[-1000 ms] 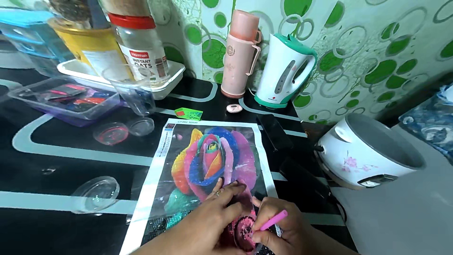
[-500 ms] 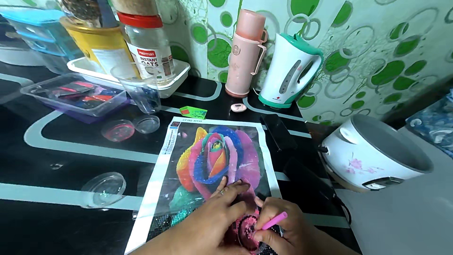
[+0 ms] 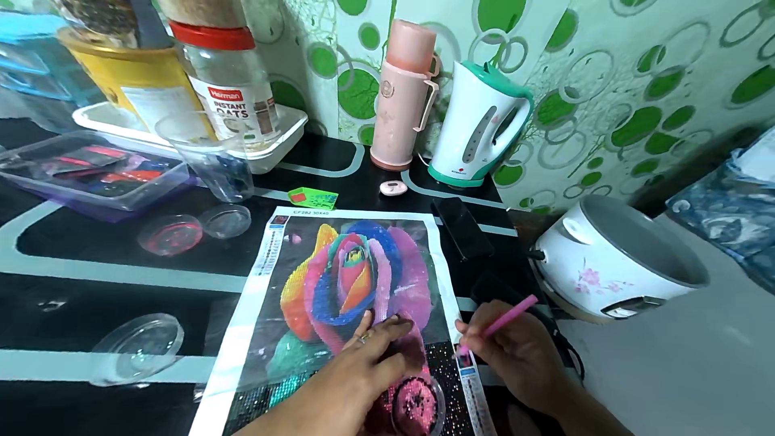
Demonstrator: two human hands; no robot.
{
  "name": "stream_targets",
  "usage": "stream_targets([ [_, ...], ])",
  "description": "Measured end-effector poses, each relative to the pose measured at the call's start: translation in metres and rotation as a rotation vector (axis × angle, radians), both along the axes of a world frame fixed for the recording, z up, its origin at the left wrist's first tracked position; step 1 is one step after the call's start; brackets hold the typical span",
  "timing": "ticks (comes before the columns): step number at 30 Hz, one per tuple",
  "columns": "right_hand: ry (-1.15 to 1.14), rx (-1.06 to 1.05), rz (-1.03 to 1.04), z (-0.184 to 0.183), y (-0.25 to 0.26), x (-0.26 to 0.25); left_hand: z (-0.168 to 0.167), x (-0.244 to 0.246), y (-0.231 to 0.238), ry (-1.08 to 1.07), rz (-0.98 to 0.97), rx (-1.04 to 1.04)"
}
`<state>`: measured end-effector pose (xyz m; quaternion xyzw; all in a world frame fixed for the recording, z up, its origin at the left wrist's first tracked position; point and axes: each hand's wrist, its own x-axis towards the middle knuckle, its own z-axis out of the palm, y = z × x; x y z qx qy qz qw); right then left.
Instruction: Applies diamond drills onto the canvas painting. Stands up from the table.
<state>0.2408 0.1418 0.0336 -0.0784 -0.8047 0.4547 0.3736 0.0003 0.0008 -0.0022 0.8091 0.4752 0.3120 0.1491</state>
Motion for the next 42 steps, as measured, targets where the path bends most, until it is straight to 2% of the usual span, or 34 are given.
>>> stream_targets([
  [8,-0.13,0.04,-0.048,-0.015,0.017,-0.005,0.001,0.0,0.0,-0.024,-0.008,-0.036],
  [42,-0.2,0.137,-0.103,-0.015,0.015,-0.005,0.003,-0.001,-0.001,-0.028,-0.014,-0.063],
])
